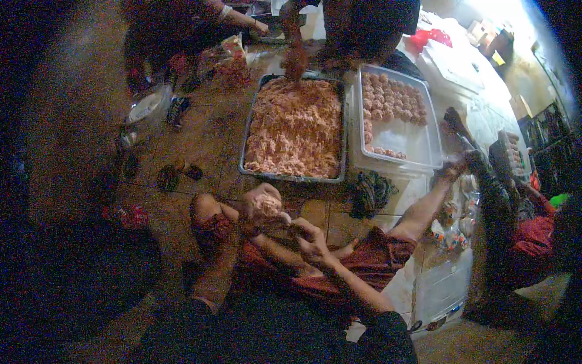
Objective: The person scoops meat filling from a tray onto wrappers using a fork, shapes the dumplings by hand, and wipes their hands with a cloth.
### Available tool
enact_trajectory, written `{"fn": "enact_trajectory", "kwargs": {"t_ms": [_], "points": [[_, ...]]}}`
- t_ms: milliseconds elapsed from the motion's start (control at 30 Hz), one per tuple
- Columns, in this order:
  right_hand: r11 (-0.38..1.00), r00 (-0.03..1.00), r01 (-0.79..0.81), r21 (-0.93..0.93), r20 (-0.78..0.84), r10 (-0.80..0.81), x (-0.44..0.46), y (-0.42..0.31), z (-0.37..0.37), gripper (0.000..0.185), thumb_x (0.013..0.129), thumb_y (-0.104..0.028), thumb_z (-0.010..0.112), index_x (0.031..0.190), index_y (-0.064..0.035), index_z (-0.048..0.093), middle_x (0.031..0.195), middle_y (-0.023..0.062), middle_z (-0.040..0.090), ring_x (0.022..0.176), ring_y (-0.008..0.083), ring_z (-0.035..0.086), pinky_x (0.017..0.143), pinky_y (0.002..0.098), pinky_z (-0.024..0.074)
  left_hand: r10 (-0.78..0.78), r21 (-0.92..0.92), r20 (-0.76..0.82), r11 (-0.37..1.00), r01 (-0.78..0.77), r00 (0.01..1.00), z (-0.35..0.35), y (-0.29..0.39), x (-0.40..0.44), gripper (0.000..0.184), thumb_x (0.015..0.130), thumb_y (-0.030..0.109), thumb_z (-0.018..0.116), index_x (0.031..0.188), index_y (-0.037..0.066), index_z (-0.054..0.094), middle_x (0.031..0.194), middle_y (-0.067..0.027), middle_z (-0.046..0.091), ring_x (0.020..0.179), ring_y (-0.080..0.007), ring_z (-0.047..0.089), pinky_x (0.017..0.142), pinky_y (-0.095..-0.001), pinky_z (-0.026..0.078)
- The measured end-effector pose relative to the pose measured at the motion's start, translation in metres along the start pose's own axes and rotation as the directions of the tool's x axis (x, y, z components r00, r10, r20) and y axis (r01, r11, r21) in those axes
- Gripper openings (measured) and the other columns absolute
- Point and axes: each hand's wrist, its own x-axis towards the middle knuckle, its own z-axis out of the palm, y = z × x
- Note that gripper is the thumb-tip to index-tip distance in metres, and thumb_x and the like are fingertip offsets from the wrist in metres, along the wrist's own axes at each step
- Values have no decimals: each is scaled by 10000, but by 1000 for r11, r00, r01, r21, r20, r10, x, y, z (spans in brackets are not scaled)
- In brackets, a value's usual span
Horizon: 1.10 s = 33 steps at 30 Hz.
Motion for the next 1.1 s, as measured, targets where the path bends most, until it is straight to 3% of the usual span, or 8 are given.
{"fn": "enact_trajectory", "kwargs": {"t_ms": [100,233,367,433,633,700,833,1100], "points": [[906,966,151,-396,-137,-221,11,5,11,193,988,-19,553,1159,1,641,1025,99,628,954,210,619,807,344,514,41,757,-20,654,-12,999,-34,-54,-3,481,739,205,910,1046,46,577,901,-5,614,771,-116,595,692,-269,524],[908,973,106,-405,-145,-178,16,-56,-12,459,744,-97,744,1182,-8,638,986,150,620,910,317,633,811,376,505,215,497,-318,867,-31,923,-3,-17,6,453,776,207,896,1049,40,576,920,-39,621,738,-127,612,705,-270,541],[974,972,-226,-38,-83,222,-1,-53,-11,195,963,14,563,1140,12,646,1003,65,611,933,159,594,845,288,485,-149,-94,-180,987,134,972,-3,14,-4,467,773,188,903,1069,29,578,909,-26,621,786,-91,612,706,-220,526],[993,993,-112,-26,-32,111,0,-42,-5,207,965,22,544,1147,14,643,1017,59,615,953,160,598,859,283,480,88,590,-105,807,-9,991,5,14,2,434,792,172,886,1064,30,579,880,-11,625,776,-86,620,708,-222,532],[810,947,-119,574,-181,267,22,-68,33,217,966,13,513,1145,24,635,1036,74,626,1011,203,636,877,330,503,-303,284,107,922,263,947,-83,-45,5,739,578,259,998,1179,39,627,1007,-81,706,924,-182,679,811,-305,561],[850,997,16,-527,-59,-55,18,-59,6,396,860,-98,733,1238,-32,635,1094,157,642,1036,302,642,879,392,523,-42,548,-48,834,61,998,-48,-24,8,615,623,249,976,1099,40,646,996,-72,707,921,-159,673,813,-295,555],[911,956,-229,-342,-254,145,12,-109,-15,380,819,-52,728,1178,-38,604,1067,184,633,996,328,642,836,396,523,397,865,-115,490,-104,910,-4,-1,10,438,691,234,943,978,41,674,980,-60,709,916,-125,664,817,-280,547],[756,971,194,-625,11,-239,19,-133,-22,164,875,12,652,1037,-1,630,832,151,552,754,337,569,672,382,470,13,952,-119,285,110,993,-14,-9,6,338,828,329,815,810,42,637,699,-109,664,604,-189,622,583,-345,497]]}}
